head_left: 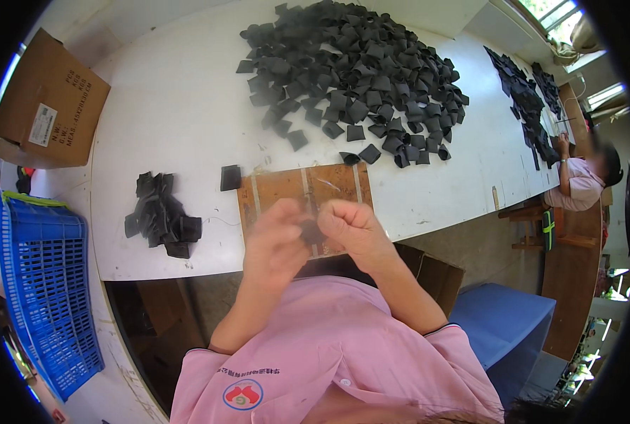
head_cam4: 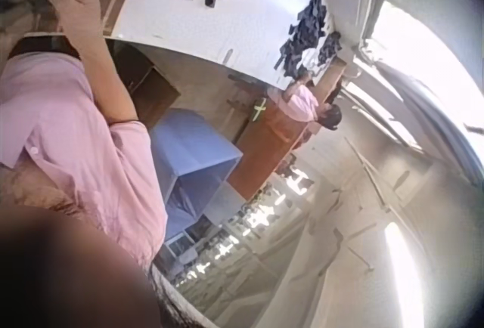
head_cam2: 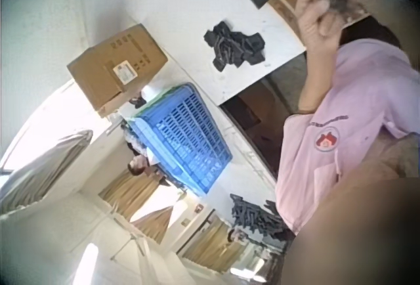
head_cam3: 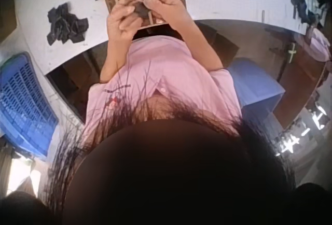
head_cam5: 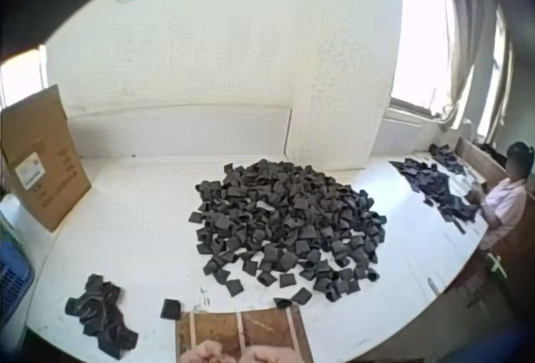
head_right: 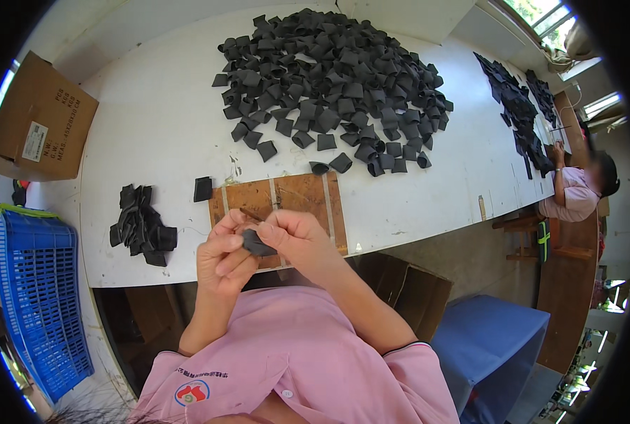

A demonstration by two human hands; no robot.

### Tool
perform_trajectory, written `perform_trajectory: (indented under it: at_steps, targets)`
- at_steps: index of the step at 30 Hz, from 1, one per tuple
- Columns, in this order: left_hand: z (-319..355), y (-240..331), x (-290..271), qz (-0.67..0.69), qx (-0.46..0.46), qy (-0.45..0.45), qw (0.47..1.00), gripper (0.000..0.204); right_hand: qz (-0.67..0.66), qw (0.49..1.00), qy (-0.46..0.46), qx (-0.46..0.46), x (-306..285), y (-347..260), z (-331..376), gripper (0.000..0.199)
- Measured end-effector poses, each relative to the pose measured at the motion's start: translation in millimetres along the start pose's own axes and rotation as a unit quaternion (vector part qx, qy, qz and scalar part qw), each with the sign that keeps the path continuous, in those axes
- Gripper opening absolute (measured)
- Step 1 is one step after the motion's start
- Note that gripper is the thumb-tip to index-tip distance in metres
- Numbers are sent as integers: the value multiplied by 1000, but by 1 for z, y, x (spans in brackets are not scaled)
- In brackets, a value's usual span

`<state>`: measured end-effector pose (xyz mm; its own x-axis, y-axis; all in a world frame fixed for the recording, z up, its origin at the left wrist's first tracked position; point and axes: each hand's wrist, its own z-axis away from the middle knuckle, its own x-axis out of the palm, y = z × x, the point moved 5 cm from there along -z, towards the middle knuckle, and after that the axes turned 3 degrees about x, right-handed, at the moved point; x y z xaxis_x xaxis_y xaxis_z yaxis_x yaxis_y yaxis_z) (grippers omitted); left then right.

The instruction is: The recorder is sorting and preparing small black foam blocks on a workbench.

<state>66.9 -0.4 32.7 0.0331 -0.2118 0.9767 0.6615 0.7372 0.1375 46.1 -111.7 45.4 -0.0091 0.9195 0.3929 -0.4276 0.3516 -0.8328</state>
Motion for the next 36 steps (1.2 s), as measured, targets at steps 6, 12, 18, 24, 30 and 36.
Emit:
perform_trajectory:
  at_steps: [6, 12, 18, 24, 30, 36]
  targets:
    - [-8, 20, 32, 111, -20, -26, 993, 24, 7, 995, -82, -49, 17, -49, -24, 25]
    - [-9, 15, -3, -31, 8, 55, 998, 19, -22, 997, -63, -40, 4, -16, -32, 27]
    - [-8, 17, 5, -80, 26, 79, 993, 19, 10, 994, -93, -60, 12, -30, -30, 27]
    - [-2, 32, 25, -520, 307, 103, 790, 31, 198, 970, 42, -134, -1, -28, -25, 22]
    - [-5, 38, 62, -684, 335, -94, 641, 30, 359, 845, 145, -369, 13, -53, 20, 26]
    - [-1, 36, 47, -458, 342, -10, 820, 10, 435, 774, 164, -430, 26, -51, 19, 31]
